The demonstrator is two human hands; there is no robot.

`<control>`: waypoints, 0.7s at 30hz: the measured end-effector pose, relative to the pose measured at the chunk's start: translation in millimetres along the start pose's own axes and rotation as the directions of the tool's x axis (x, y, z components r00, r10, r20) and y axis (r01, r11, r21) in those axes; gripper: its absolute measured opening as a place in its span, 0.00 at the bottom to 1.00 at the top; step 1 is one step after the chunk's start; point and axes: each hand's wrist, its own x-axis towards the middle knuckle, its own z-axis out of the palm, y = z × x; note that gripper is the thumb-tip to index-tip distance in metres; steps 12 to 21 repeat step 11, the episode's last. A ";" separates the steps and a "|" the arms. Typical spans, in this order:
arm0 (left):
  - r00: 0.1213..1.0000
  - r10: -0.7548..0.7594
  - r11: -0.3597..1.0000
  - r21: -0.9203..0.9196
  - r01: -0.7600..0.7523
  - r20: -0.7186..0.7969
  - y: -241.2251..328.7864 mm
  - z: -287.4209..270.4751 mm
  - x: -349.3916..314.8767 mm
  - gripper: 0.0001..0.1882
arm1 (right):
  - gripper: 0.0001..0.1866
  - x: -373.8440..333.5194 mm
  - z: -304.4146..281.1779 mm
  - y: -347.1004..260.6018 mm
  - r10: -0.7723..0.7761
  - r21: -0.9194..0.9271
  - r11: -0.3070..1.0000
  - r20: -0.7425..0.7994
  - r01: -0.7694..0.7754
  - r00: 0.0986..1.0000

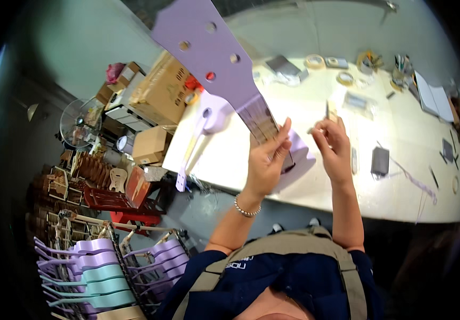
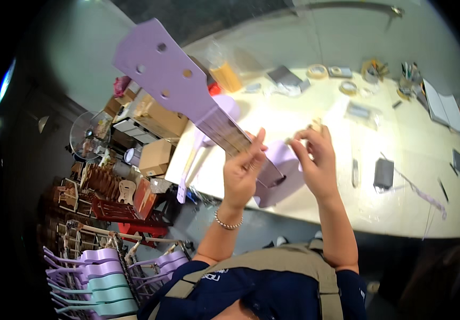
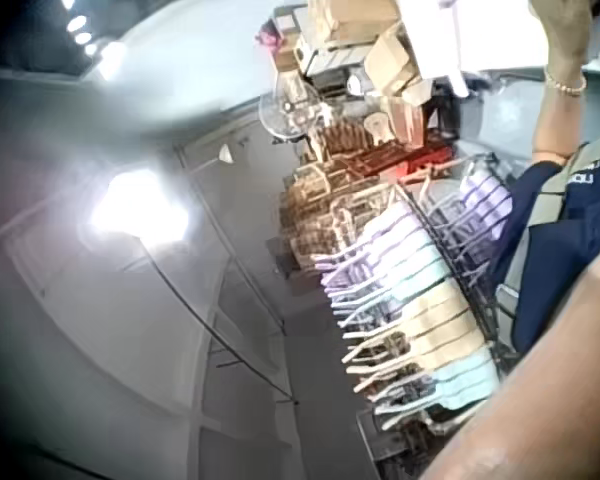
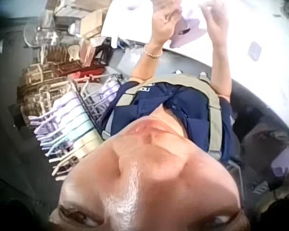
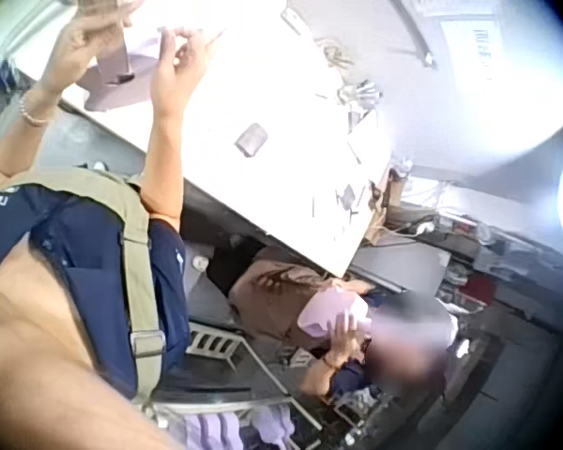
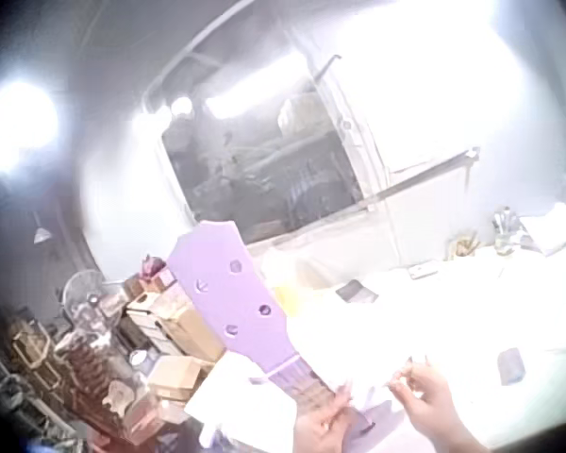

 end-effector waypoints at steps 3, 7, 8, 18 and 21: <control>0.983 0.178 0.937 0.298 -0.182 0.043 -1.5 -7.3 3.1 0.17 | 0.04 23.0 -6.8 -20.4 0.002 0.128 0.992 0.091 -0.013 0.996; 0.989 0.151 0.961 0.232 -0.148 0.006 -0.5 3.6 -2.0 0.22 | 0.05 59.7 7.1 -88.4 -0.242 -0.068 0.965 0.153 0.255 0.958; 0.993 0.094 0.965 0.241 -0.107 0.066 -0.1 1.3 -3.0 0.21 | 0.05 67.5 12.6 -105.3 -0.304 -0.118 0.938 0.174 0.327 0.936; 0.986 0.152 0.941 0.296 -0.167 0.075 -5.6 3.8 -4.1 0.21 | 0.02 83.8 25.7 -145.9 -0.457 -0.178 0.848 0.228 0.498 0.860; 0.986 0.152 0.941 0.296 -0.167 0.075 -5.6 3.8 -4.1 0.21 | 0.02 83.8 25.7 -145.9 -0.457 -0.178 0.848 0.228 0.498 0.860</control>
